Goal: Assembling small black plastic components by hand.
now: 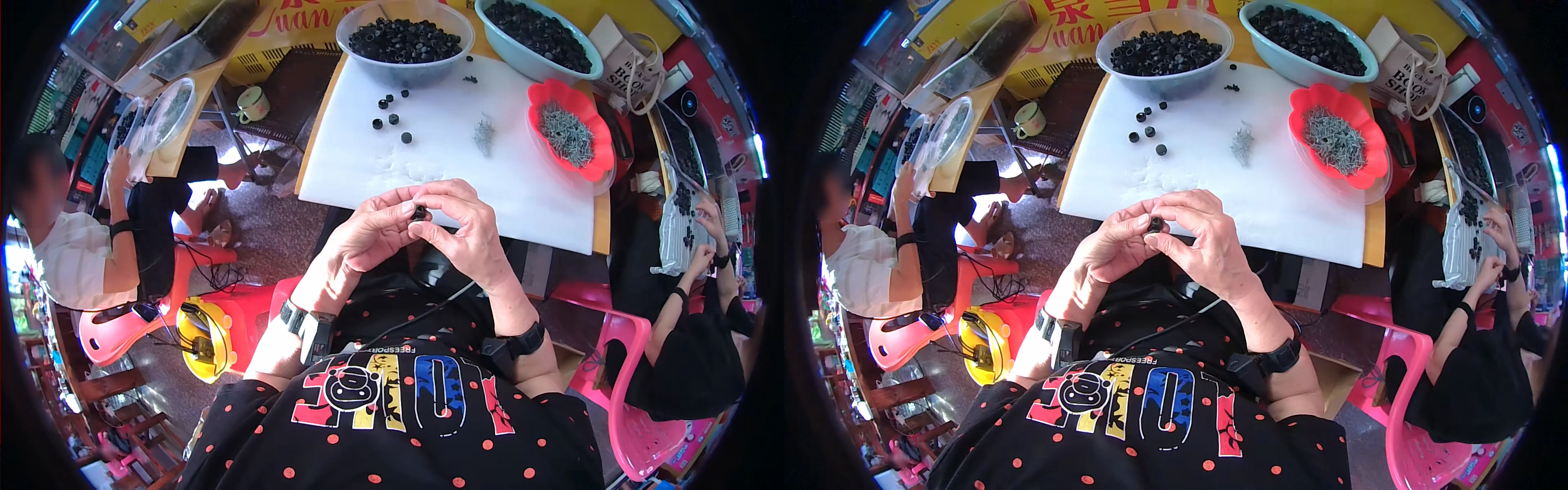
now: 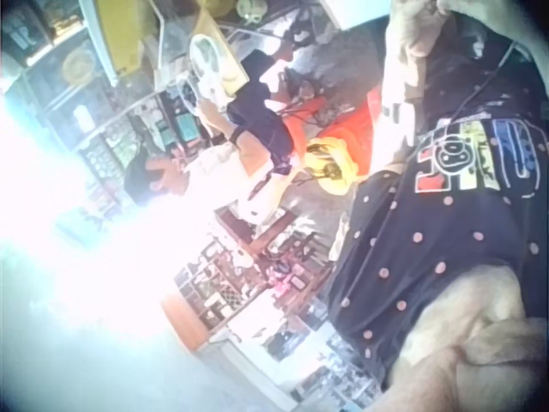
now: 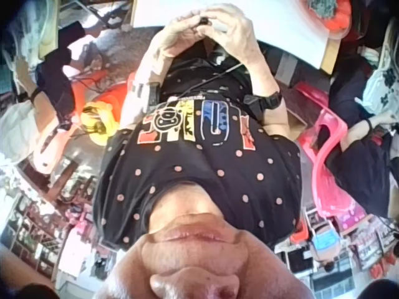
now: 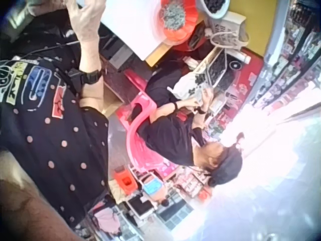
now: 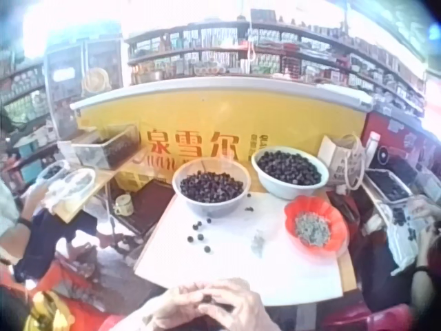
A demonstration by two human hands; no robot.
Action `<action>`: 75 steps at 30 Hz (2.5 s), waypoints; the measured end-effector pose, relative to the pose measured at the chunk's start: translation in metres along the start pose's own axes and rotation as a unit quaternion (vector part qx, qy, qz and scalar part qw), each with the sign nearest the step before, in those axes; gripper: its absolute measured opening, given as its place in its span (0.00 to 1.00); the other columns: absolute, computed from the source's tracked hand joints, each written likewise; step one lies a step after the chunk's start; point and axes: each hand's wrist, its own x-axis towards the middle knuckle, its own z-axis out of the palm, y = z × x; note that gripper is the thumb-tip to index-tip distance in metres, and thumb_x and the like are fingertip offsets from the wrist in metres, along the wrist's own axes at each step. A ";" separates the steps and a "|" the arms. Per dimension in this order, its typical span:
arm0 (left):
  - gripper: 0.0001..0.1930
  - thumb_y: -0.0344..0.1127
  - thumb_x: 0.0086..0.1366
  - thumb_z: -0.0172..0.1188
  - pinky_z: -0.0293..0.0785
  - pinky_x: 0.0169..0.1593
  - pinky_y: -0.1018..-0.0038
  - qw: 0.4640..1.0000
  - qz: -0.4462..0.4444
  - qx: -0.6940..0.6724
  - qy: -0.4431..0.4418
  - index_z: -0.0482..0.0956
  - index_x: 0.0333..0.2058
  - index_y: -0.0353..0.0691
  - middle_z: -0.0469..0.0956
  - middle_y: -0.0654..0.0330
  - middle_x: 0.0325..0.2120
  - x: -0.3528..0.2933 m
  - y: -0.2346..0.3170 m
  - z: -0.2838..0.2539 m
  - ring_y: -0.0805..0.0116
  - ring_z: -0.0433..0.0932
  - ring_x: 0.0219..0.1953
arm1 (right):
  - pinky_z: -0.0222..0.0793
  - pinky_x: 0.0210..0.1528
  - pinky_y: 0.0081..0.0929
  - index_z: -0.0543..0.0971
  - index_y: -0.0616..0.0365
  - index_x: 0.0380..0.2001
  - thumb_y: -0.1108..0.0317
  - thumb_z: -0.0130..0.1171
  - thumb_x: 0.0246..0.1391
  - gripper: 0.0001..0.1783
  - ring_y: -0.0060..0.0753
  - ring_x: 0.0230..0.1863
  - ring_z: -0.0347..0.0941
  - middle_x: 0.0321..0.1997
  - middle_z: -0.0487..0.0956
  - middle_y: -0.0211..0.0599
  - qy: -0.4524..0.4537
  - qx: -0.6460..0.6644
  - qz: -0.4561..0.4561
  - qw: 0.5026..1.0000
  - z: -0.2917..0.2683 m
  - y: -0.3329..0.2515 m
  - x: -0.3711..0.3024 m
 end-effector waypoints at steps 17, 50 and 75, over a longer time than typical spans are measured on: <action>0.17 0.33 0.66 0.57 0.77 0.43 0.79 0.999 0.015 0.037 0.028 0.70 0.51 0.31 0.76 0.58 0.39 -0.003 0.008 0.020 0.73 0.77 0.38 | 0.66 0.50 0.31 0.80 0.59 0.35 0.69 0.68 0.44 0.13 0.39 0.47 0.72 0.41 0.79 0.35 0.040 0.036 0.025 0.998 -0.001 -0.004 -0.001; 0.25 0.43 0.68 0.53 0.76 0.44 0.74 0.999 -0.036 0.031 0.010 0.64 0.57 0.32 0.80 0.53 0.35 0.017 0.049 -0.026 0.68 0.79 0.36 | 0.60 0.51 0.36 0.79 0.56 0.37 0.66 0.69 0.42 0.17 0.33 0.41 0.72 0.40 0.76 0.31 0.025 -0.288 -0.105 0.951 -0.014 -0.010 0.041; 0.20 0.44 0.70 0.48 0.74 0.46 0.72 0.947 0.139 -0.283 0.065 0.69 0.54 0.37 0.79 0.57 0.36 0.015 0.063 -0.074 0.65 0.76 0.39 | 0.71 0.33 0.35 0.79 0.60 0.41 0.77 0.59 0.50 0.12 0.44 0.28 0.73 0.27 0.77 0.40 -0.031 -0.300 -0.240 0.923 0.023 0.074 0.151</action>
